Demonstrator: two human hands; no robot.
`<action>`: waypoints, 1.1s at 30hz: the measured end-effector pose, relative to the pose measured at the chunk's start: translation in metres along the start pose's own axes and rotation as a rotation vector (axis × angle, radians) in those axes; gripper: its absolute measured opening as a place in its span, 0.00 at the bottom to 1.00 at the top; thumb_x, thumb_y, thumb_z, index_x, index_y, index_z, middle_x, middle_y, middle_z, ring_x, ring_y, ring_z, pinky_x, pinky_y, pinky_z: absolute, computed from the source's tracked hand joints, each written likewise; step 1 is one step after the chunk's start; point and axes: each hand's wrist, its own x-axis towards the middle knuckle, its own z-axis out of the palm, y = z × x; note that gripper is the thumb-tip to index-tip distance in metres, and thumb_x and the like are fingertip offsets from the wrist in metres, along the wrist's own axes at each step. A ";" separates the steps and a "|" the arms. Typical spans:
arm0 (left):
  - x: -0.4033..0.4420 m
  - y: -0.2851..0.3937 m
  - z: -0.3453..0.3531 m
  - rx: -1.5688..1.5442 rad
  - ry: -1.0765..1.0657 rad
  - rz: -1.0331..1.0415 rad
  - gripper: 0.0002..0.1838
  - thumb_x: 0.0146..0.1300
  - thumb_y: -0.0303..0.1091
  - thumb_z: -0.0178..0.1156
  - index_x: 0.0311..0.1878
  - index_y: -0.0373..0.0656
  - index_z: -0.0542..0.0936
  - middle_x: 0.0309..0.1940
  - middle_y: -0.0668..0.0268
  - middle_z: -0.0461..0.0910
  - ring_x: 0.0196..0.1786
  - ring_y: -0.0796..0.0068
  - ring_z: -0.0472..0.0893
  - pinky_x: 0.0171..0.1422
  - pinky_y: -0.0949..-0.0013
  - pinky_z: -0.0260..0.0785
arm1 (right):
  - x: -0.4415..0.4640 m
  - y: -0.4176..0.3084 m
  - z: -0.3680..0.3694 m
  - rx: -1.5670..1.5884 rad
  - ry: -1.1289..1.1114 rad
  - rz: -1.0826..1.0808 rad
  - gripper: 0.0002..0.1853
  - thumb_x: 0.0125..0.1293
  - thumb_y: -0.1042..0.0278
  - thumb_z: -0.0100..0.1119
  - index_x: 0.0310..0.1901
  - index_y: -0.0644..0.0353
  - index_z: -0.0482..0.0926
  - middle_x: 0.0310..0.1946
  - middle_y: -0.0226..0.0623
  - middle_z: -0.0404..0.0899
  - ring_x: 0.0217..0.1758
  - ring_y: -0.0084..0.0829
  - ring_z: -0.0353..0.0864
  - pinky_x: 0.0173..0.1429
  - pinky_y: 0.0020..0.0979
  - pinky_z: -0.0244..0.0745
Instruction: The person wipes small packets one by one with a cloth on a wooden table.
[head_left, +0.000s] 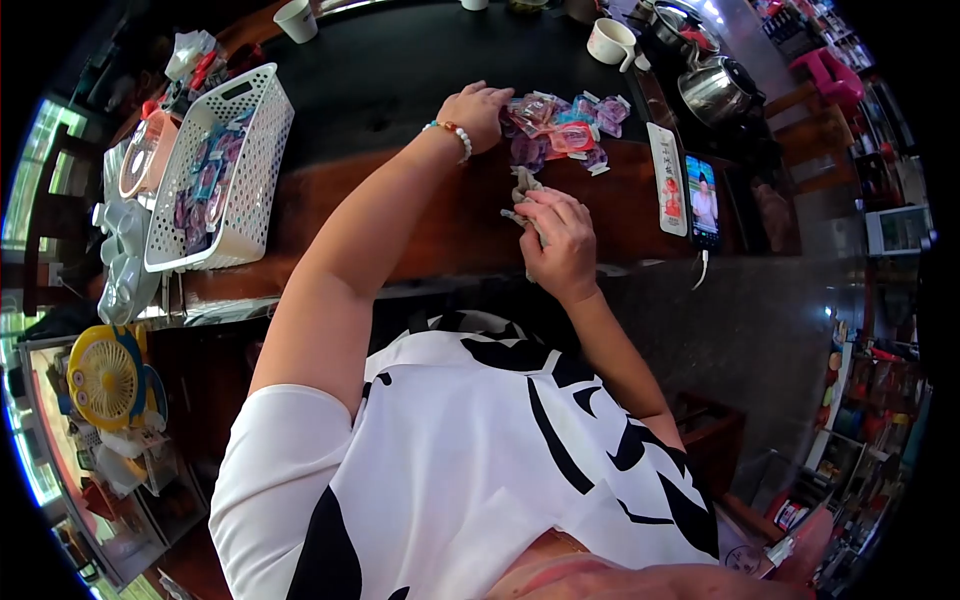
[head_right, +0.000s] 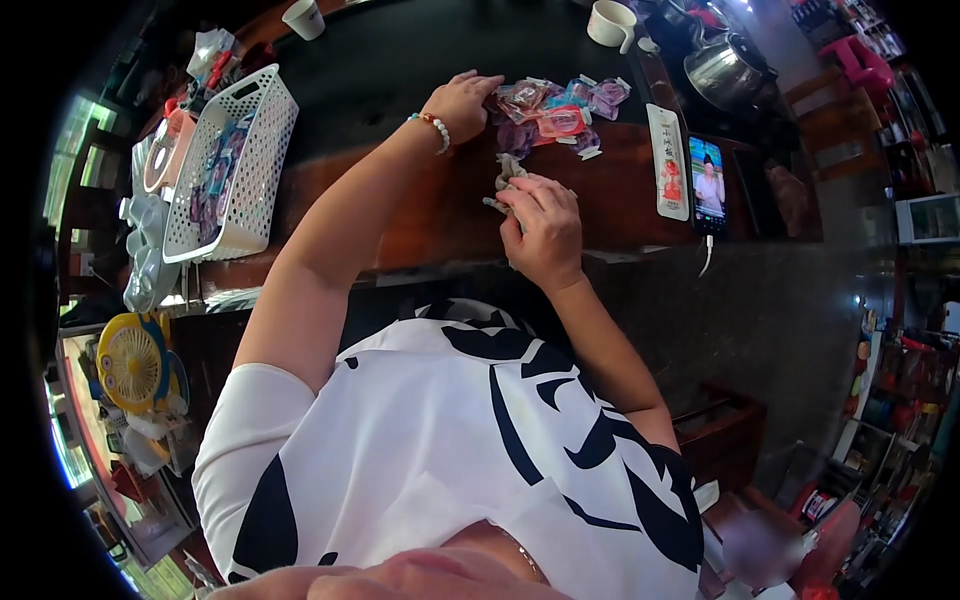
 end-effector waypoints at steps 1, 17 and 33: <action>0.007 0.000 -0.010 -0.064 -0.149 -0.036 0.25 0.68 0.29 0.58 0.68 0.51 0.84 0.69 0.63 0.83 0.72 0.54 0.79 0.76 0.57 0.75 | 0.000 0.000 0.000 0.007 0.006 -0.002 0.13 0.58 0.77 0.66 0.45 0.54 0.89 0.52 0.37 0.88 0.61 0.46 0.86 0.66 0.47 0.77; -0.105 0.003 -0.102 -0.293 0.073 0.047 0.09 0.63 0.30 0.73 0.45 0.54 0.93 0.38 0.68 0.87 0.43 0.58 0.85 0.49 0.56 0.81 | -0.002 0.001 -0.001 0.007 -0.008 -0.017 0.12 0.60 0.76 0.66 0.46 0.54 0.88 0.51 0.35 0.86 0.59 0.44 0.85 0.65 0.47 0.76; -0.222 0.045 -0.124 -0.284 0.025 -0.002 0.19 0.66 0.28 0.69 0.61 0.42 0.87 0.65 0.61 0.86 0.73 0.59 0.81 0.79 0.51 0.69 | 0.020 -0.056 0.038 0.171 -0.181 -0.162 0.15 0.66 0.77 0.64 0.54 0.59 0.87 0.60 0.44 0.86 0.69 0.49 0.82 0.77 0.50 0.74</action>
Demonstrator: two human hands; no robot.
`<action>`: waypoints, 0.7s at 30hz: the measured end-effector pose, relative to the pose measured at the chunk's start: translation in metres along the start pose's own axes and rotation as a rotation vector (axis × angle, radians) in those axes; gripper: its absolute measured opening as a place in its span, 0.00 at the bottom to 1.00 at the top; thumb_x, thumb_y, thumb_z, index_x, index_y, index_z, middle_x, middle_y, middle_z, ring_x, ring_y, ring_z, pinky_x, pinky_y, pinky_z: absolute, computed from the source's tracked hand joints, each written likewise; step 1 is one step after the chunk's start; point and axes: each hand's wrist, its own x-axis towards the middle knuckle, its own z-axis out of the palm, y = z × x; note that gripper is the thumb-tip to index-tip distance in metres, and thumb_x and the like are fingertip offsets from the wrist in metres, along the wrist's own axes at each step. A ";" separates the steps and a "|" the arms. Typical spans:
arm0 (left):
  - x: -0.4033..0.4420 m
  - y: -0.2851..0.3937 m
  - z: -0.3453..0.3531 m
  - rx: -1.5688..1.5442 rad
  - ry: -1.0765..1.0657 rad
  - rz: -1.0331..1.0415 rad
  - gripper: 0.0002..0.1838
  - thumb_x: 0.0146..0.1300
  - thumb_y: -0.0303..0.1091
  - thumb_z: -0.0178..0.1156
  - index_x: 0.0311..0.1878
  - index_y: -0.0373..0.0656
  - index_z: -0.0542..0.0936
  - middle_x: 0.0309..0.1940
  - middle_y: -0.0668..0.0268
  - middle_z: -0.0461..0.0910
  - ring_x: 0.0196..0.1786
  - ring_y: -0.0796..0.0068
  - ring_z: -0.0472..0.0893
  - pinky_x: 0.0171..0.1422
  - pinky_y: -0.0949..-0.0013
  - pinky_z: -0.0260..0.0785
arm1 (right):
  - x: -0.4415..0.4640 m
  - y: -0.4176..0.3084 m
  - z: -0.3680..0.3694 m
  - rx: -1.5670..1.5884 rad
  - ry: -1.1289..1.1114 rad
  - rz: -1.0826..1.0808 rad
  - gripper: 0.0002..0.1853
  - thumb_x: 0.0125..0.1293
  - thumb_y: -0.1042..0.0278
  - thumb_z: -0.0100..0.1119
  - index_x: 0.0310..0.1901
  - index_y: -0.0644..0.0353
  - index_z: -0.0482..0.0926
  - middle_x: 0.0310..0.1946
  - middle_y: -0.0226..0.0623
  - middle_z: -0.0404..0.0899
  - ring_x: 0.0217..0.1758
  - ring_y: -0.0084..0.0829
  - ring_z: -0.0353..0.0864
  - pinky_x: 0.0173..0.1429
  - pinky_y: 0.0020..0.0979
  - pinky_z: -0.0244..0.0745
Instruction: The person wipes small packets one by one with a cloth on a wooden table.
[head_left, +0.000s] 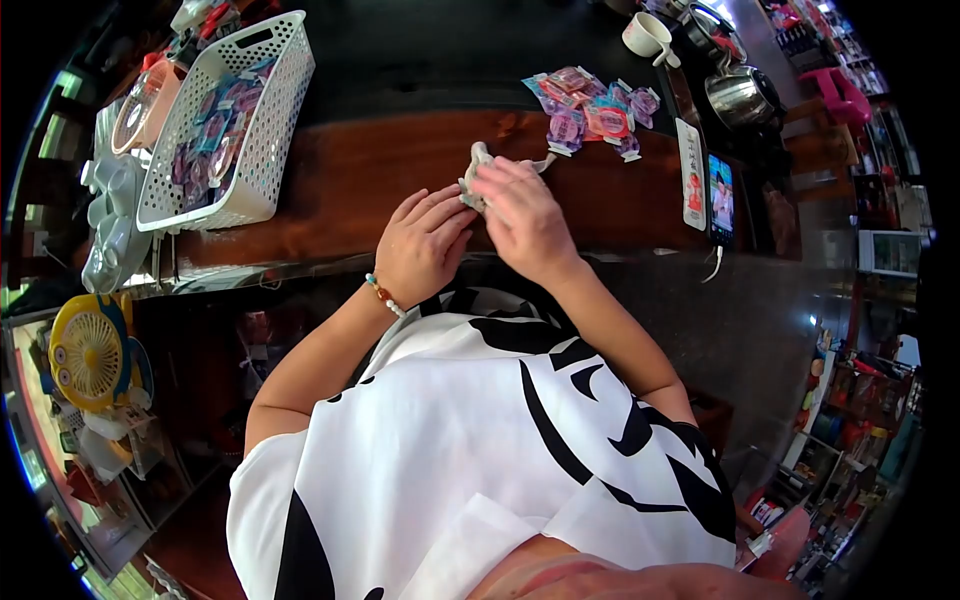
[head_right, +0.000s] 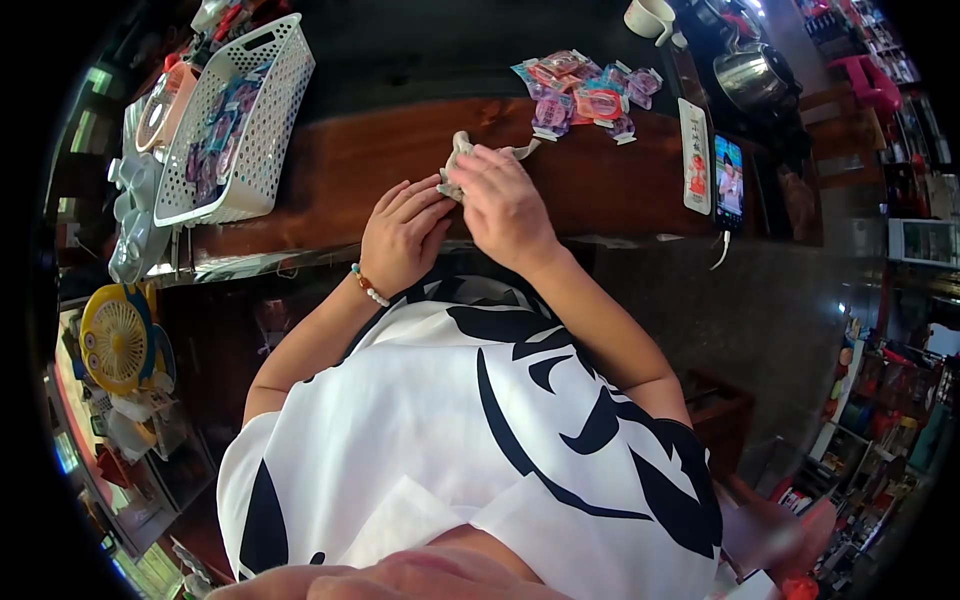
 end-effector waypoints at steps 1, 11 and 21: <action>0.000 -0.001 0.001 -0.014 0.013 -0.012 0.18 0.66 0.28 0.69 0.60 0.43 0.88 0.64 0.62 0.87 0.72 0.59 0.82 0.79 0.51 0.70 | -0.001 0.001 0.006 -0.078 -0.039 -0.047 0.15 0.66 0.75 0.65 0.53 0.59 0.88 0.61 0.42 0.87 0.70 0.48 0.82 0.78 0.51 0.73; -0.003 -0.001 0.006 -0.039 0.089 -0.022 0.15 0.65 0.28 0.71 0.55 0.45 0.89 0.60 0.65 0.88 0.70 0.62 0.83 0.78 0.51 0.71 | -0.008 0.024 -0.008 -0.102 -0.013 0.152 0.16 0.67 0.77 0.63 0.56 0.58 0.87 0.61 0.41 0.88 0.71 0.51 0.81 0.80 0.55 0.70; 0.000 -0.001 0.004 -0.029 0.129 -0.005 0.13 0.64 0.29 0.71 0.52 0.44 0.89 0.57 0.65 0.89 0.67 0.61 0.85 0.75 0.51 0.74 | 0.007 -0.001 0.003 -0.031 -0.078 -0.036 0.16 0.61 0.79 0.65 0.51 0.61 0.88 0.56 0.43 0.87 0.66 0.49 0.83 0.76 0.49 0.75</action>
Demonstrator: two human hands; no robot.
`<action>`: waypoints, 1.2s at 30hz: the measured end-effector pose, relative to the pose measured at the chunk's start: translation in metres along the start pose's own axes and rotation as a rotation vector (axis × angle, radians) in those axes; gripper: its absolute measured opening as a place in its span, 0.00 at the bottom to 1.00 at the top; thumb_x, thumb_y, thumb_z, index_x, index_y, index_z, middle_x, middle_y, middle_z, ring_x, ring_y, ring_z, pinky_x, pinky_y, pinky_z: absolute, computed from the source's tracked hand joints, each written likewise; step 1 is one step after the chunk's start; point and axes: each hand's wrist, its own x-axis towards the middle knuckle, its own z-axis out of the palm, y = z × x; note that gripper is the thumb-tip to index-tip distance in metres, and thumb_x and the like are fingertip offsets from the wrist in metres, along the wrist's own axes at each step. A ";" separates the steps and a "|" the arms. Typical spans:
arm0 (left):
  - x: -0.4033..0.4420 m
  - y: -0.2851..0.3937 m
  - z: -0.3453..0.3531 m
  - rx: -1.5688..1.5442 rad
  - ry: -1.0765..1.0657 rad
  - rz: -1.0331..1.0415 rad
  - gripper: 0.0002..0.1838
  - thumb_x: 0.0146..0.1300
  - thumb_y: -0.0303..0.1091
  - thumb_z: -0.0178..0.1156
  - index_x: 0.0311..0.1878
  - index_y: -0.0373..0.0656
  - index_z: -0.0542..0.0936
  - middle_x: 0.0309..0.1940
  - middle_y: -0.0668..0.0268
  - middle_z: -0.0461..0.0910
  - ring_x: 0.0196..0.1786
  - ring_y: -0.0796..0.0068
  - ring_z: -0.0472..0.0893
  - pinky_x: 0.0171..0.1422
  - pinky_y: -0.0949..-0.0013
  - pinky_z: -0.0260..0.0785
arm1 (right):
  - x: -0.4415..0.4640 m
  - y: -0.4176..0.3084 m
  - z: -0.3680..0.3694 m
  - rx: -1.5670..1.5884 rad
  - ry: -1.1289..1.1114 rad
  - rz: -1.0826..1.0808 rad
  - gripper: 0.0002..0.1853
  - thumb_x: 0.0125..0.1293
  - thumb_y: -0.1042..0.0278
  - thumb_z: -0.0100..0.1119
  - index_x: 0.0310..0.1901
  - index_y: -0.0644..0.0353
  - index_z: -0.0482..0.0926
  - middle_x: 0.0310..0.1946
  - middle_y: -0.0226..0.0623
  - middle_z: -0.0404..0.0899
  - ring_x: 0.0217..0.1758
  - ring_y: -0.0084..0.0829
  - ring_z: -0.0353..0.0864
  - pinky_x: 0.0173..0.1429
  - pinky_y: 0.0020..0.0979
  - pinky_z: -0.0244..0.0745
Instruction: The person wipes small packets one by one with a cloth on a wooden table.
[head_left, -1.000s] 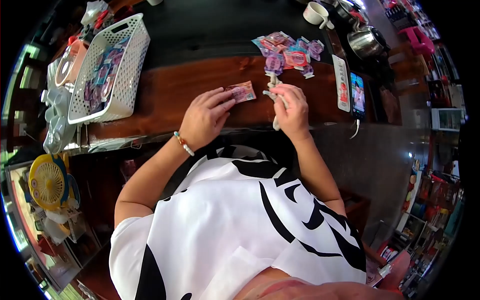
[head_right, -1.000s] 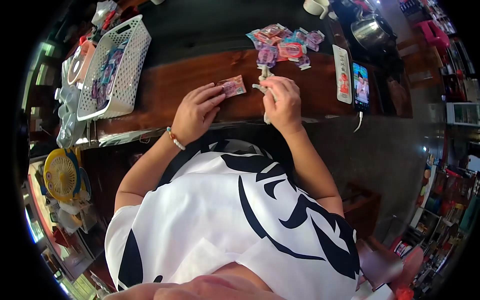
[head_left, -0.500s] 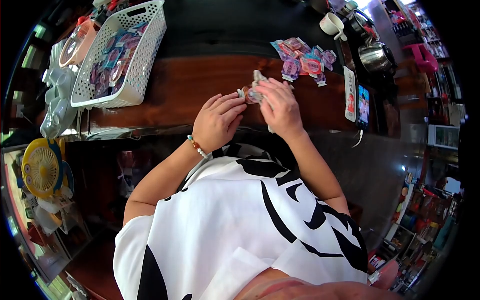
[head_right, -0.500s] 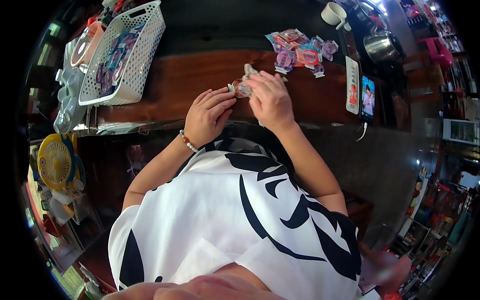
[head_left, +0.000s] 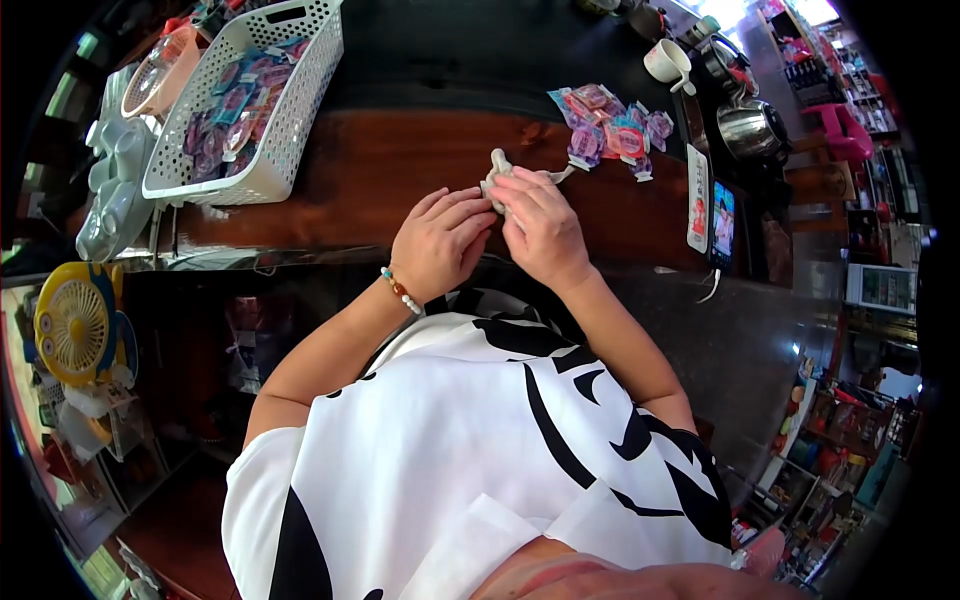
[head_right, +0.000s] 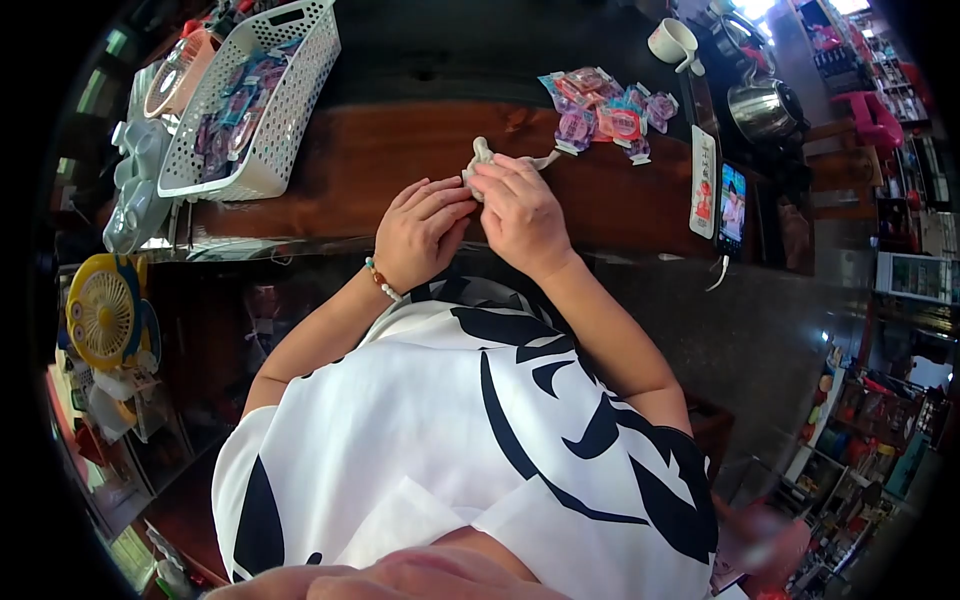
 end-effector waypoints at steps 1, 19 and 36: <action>0.000 0.000 0.000 -0.006 -0.003 -0.002 0.13 0.64 0.29 0.71 0.52 0.44 0.89 0.57 0.65 0.89 0.67 0.61 0.85 0.75 0.51 0.74 | -0.001 0.004 -0.005 0.000 -0.006 0.002 0.16 0.61 0.79 0.65 0.52 0.61 0.88 0.56 0.43 0.88 0.65 0.49 0.84 0.76 0.49 0.75; 0.001 0.000 0.002 0.008 0.020 0.005 0.13 0.61 0.27 0.72 0.51 0.44 0.89 0.56 0.63 0.90 0.65 0.59 0.86 0.75 0.52 0.74 | -0.005 0.004 0.002 0.030 -0.005 0.020 0.19 0.63 0.79 0.66 0.56 0.59 0.86 0.60 0.42 0.87 0.69 0.51 0.82 0.78 0.52 0.73; 0.073 -0.013 0.013 0.126 -0.269 -0.328 0.09 0.65 0.38 0.72 0.43 0.44 0.88 0.43 0.61 0.86 0.50 0.56 0.86 0.54 0.54 0.81 | -0.038 0.028 -0.020 -0.113 0.120 0.228 0.16 0.64 0.75 0.65 0.54 0.54 0.87 0.60 0.37 0.88 0.70 0.46 0.82 0.79 0.55 0.68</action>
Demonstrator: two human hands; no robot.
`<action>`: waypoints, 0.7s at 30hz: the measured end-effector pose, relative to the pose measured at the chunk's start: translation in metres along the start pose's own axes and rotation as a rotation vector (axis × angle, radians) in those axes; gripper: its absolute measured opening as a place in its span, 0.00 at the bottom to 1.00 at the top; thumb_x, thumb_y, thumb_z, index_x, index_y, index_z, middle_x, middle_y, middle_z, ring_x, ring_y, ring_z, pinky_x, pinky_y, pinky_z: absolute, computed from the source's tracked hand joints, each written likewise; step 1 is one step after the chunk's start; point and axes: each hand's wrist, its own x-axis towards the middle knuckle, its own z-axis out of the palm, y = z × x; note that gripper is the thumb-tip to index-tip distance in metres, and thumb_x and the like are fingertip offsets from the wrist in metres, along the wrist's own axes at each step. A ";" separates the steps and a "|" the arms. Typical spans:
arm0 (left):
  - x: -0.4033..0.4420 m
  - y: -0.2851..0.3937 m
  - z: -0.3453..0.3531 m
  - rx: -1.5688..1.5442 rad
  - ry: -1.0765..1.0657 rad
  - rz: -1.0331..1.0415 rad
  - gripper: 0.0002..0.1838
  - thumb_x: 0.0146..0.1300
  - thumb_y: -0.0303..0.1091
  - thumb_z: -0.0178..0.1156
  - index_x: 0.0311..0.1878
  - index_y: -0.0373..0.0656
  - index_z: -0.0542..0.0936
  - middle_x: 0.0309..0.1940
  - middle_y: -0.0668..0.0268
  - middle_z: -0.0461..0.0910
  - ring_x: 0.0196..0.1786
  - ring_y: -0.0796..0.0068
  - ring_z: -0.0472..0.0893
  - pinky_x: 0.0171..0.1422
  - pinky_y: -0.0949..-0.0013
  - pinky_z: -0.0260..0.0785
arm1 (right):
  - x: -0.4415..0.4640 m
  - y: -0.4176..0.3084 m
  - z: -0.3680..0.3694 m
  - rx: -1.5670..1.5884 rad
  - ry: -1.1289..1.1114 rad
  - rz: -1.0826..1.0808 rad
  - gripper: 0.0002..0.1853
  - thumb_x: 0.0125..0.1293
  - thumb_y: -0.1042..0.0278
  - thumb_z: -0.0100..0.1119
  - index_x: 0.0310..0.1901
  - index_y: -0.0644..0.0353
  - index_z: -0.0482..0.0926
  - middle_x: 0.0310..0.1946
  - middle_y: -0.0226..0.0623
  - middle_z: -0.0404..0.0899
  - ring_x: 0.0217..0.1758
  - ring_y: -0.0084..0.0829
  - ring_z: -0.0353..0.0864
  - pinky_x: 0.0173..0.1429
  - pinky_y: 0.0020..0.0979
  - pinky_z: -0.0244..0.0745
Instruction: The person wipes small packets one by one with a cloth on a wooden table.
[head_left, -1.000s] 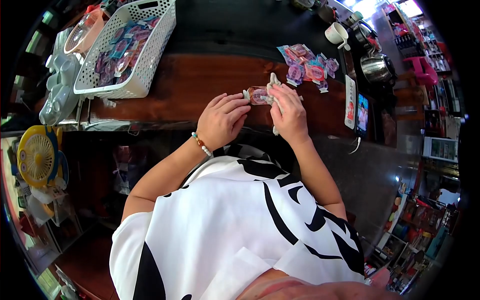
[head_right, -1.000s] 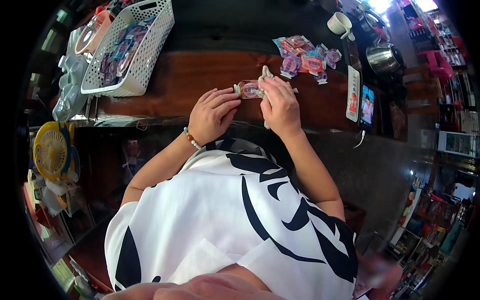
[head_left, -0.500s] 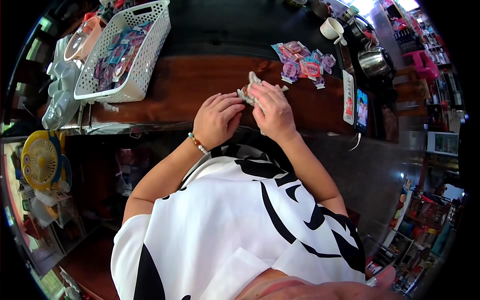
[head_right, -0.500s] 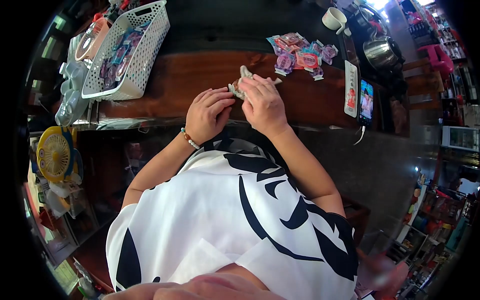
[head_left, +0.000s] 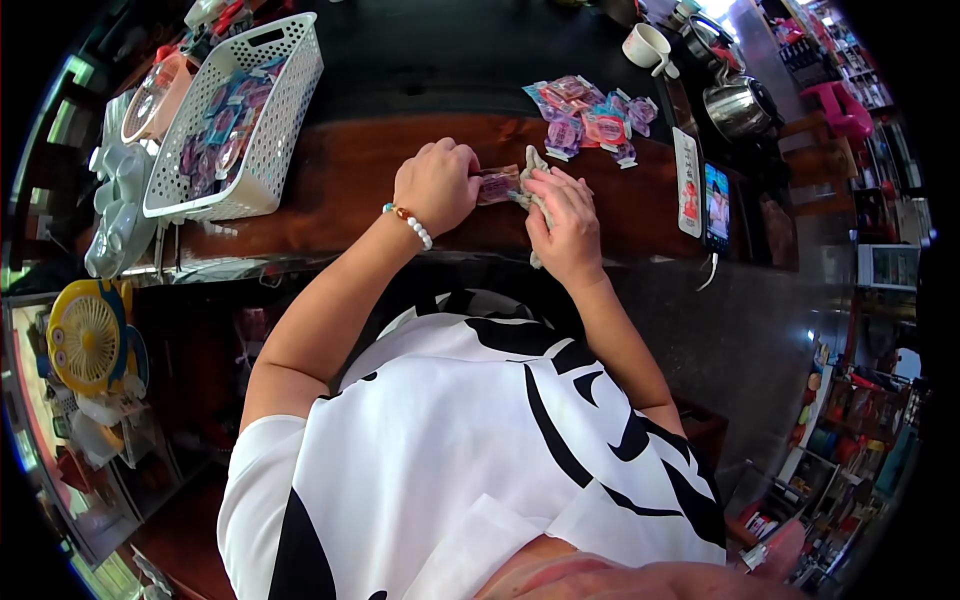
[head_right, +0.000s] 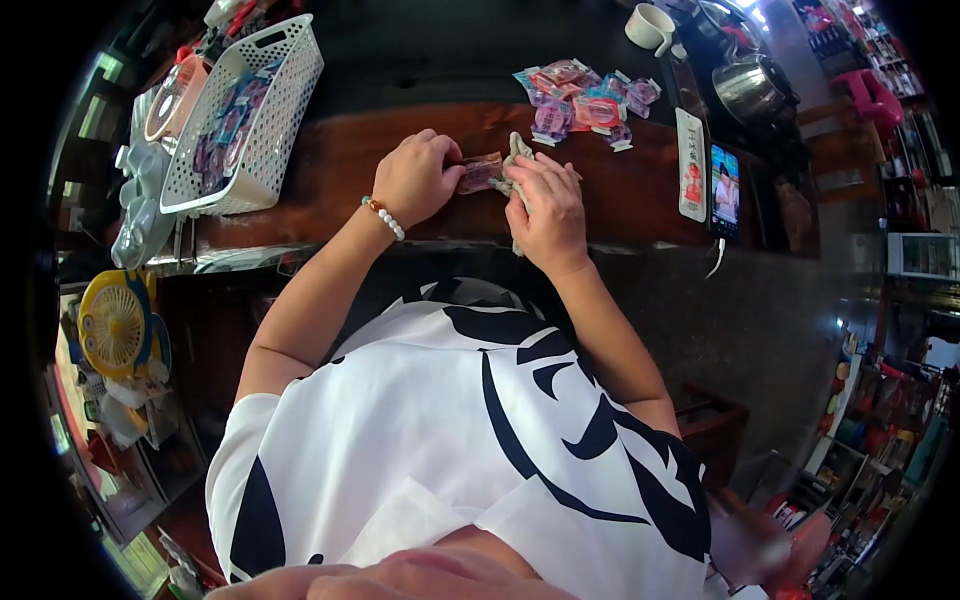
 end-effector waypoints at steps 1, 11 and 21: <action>0.002 0.001 -0.002 0.000 -0.002 0.005 0.09 0.65 0.38 0.72 0.43 0.44 0.88 0.43 0.61 0.86 0.50 0.56 0.86 0.54 0.54 0.81 | 0.000 0.000 0.000 -0.002 0.003 0.004 0.16 0.64 0.75 0.65 0.54 0.54 0.87 0.60 0.37 0.88 0.70 0.46 0.82 0.79 0.55 0.68; 0.007 0.009 -0.013 -0.155 0.112 0.013 0.05 0.67 0.30 0.68 0.42 0.43 0.83 0.44 0.60 0.86 0.47 0.54 0.85 0.52 0.53 0.79 | -0.001 0.003 0.001 0.064 0.071 0.007 0.15 0.63 0.77 0.66 0.52 0.56 0.87 0.57 0.40 0.88 0.66 0.47 0.84 0.77 0.54 0.71; -0.053 -0.014 -0.003 -0.184 0.084 0.536 0.11 0.60 0.22 0.70 0.46 0.43 0.84 0.50 0.63 0.88 0.57 0.57 0.86 0.63 0.55 0.79 | -0.001 0.007 -0.005 0.372 0.173 0.220 0.12 0.70 0.80 0.63 0.53 0.63 0.85 0.53 0.46 0.89 0.59 0.47 0.88 0.66 0.42 0.82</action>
